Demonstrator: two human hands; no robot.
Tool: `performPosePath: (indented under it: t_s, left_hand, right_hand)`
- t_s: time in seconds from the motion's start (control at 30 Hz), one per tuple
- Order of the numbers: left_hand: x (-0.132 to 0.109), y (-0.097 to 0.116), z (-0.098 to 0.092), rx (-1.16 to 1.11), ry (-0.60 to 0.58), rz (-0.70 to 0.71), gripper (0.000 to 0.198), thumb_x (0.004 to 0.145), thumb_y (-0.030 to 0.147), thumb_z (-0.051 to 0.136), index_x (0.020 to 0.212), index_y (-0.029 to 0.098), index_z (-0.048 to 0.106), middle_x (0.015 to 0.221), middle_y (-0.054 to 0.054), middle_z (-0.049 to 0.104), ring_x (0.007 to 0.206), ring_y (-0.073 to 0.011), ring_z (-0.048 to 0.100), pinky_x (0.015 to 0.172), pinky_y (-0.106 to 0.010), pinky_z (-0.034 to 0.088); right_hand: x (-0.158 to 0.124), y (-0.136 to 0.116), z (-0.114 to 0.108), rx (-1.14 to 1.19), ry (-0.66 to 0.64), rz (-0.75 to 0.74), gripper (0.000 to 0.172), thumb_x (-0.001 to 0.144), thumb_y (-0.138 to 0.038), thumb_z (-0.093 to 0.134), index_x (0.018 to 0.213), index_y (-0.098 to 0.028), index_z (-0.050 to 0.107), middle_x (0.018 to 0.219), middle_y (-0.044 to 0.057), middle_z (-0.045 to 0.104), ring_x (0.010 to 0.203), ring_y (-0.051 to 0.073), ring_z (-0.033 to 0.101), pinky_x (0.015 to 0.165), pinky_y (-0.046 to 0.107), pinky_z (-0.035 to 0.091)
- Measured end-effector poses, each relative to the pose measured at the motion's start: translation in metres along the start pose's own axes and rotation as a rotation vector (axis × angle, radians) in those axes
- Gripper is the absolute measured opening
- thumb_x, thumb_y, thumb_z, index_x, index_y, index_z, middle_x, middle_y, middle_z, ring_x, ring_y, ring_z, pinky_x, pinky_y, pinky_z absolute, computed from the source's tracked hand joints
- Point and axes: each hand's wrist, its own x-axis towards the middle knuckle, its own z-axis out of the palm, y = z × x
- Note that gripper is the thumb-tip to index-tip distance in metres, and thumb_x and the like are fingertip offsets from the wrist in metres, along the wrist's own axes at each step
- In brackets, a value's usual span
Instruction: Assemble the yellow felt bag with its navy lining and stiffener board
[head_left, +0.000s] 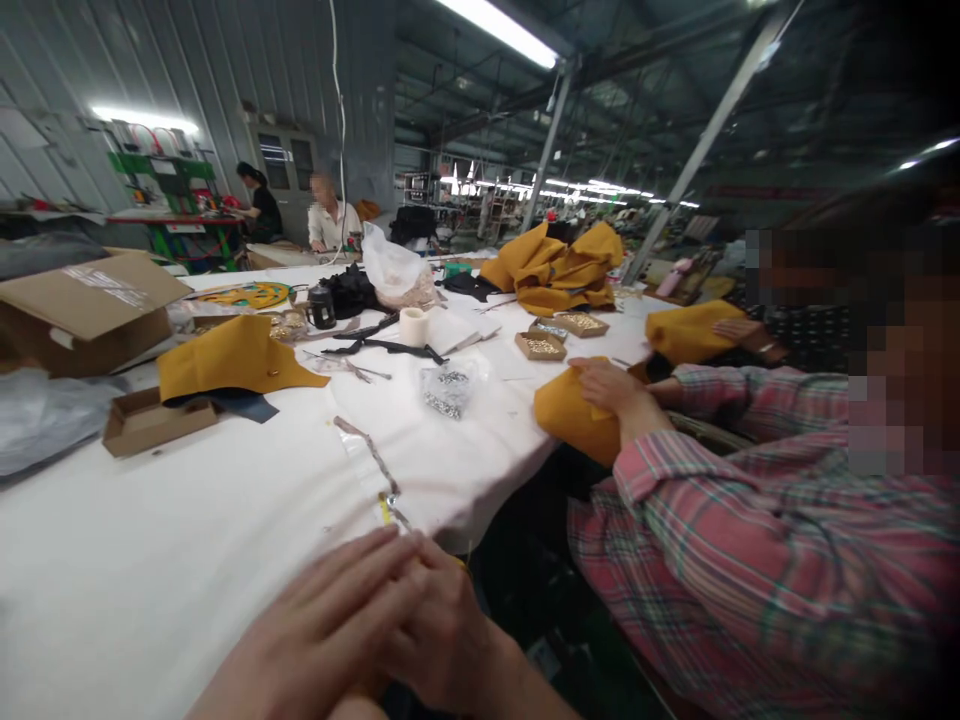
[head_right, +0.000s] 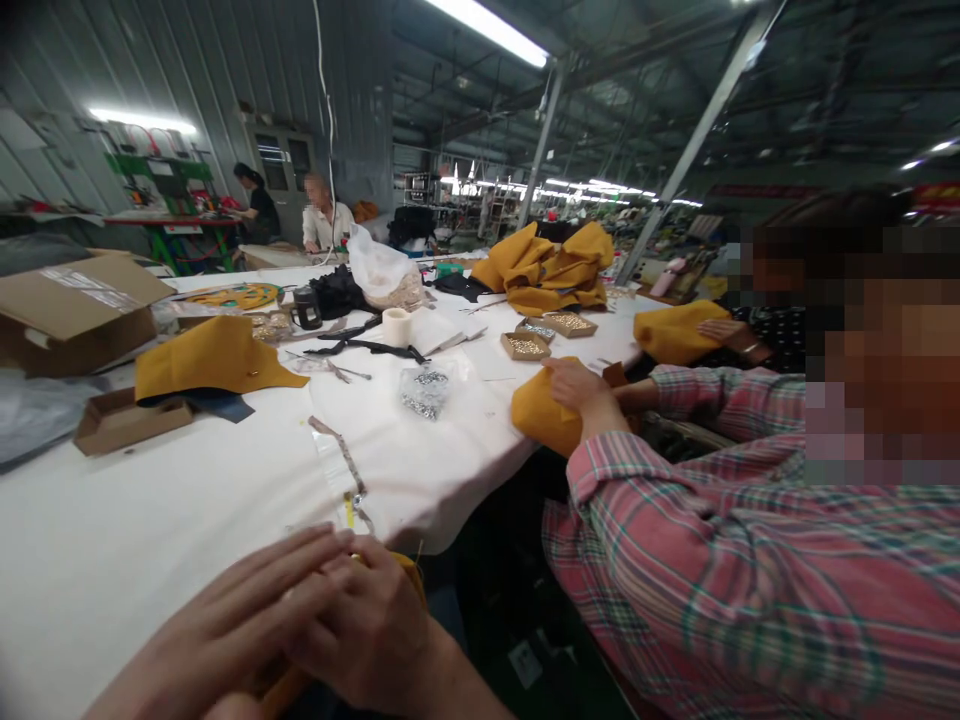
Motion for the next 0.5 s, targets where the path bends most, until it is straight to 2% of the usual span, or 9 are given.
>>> performPosePath:
  t_s: [0.07, 0.1, 0.17, 0.23, 0.3, 0.4, 0.5]
  left_hand:
    - [0.016, 0.004, 0.004, 0.02, -0.175, 0.027, 0.059, 0.108, 0.072, 0.063, 0.161, 0.046, 0.07, 0.161, -0.001, 0.076, 0.153, -0.0337, 0.07, 0.136, -0.053, 0.052]
    - [0.018, 0.003, 0.005, 0.034, -0.2, 0.015, 0.06, 0.109, 0.07, 0.064, 0.163, 0.046, 0.067, 0.161, -0.002, 0.076, 0.154, -0.0343, 0.069, 0.138, -0.056, 0.048]
    - [0.009, -0.004, 0.002, 0.033, -0.107, -0.021, 0.06, 0.112, 0.069, 0.056, 0.166, 0.045, 0.064, 0.164, -0.002, 0.073, 0.157, -0.0355, 0.066, 0.139, -0.059, 0.046]
    - [-0.013, -0.017, -0.007, -0.015, 0.081, -0.072, 0.06, 0.115, 0.07, 0.04, 0.162, 0.046, 0.068, 0.167, 0.001, 0.071, 0.158, -0.0369, 0.065, 0.135, -0.06, 0.052]
    - [-0.038, -0.029, -0.017, -0.048, 0.232, -0.17, 0.06, 0.117, 0.066, 0.032, 0.159, 0.047, 0.071, 0.17, 0.004, 0.068, 0.159, -0.0365, 0.064, 0.13, -0.059, 0.056]
    - [-0.064, -0.038, -0.018, -0.003, 0.325, -0.311, 0.05, 0.115, 0.056, 0.054, 0.161, 0.044, 0.069, 0.171, 0.002, 0.068, 0.157, -0.0335, 0.066, 0.124, -0.049, 0.062]
    - [-0.077, -0.04, 0.007, 0.014, 0.325, -0.292, 0.056, 0.11, 0.054, 0.07, 0.165, 0.043, 0.065, 0.167, -0.002, 0.072, 0.152, -0.0319, 0.071, 0.119, -0.041, 0.065]
  right_hand:
    - [-0.009, -0.001, 0.007, -0.025, 0.091, 0.046, 0.03, 0.121, -0.035, 0.047, 0.113, -0.024, 0.073, 0.091, 0.004, 0.084, 0.08, 0.023, 0.075, 0.073, 0.039, 0.064]
    - [-0.013, -0.001, 0.008, -0.006, 0.091, 0.059, 0.029, 0.121, -0.034, 0.047, 0.114, -0.023, 0.073, 0.093, 0.006, 0.084, 0.082, 0.024, 0.077, 0.074, 0.039, 0.065]
    - [-0.019, 0.003, 0.004, 0.089, 0.037, 0.067, 0.022, 0.118, -0.025, 0.051, 0.122, -0.022, 0.072, 0.104, 0.008, 0.086, 0.096, 0.024, 0.081, 0.085, 0.04, 0.069]
    - [-0.023, 0.009, -0.005, 0.203, 0.013, 0.108, 0.023, 0.117, -0.02, 0.051, 0.131, -0.021, 0.069, 0.117, 0.01, 0.086, 0.111, 0.024, 0.083, 0.097, 0.04, 0.07]
    - [-0.025, 0.015, -0.013, 0.274, 0.063, 0.16, 0.025, 0.118, -0.022, 0.049, 0.136, -0.021, 0.067, 0.125, 0.012, 0.084, 0.117, 0.023, 0.083, 0.099, 0.038, 0.071]
    - [-0.03, 0.019, -0.018, 0.312, 0.17, 0.216, 0.026, 0.121, -0.033, 0.05, 0.139, -0.023, 0.067, 0.128, 0.013, 0.084, 0.117, 0.023, 0.085, 0.096, 0.035, 0.073]
    - [-0.038, 0.016, -0.019, 0.247, 0.3, 0.309, 0.026, 0.121, -0.033, 0.05, 0.136, -0.026, 0.07, 0.129, 0.012, 0.085, 0.116, 0.025, 0.086, 0.093, 0.037, 0.074]
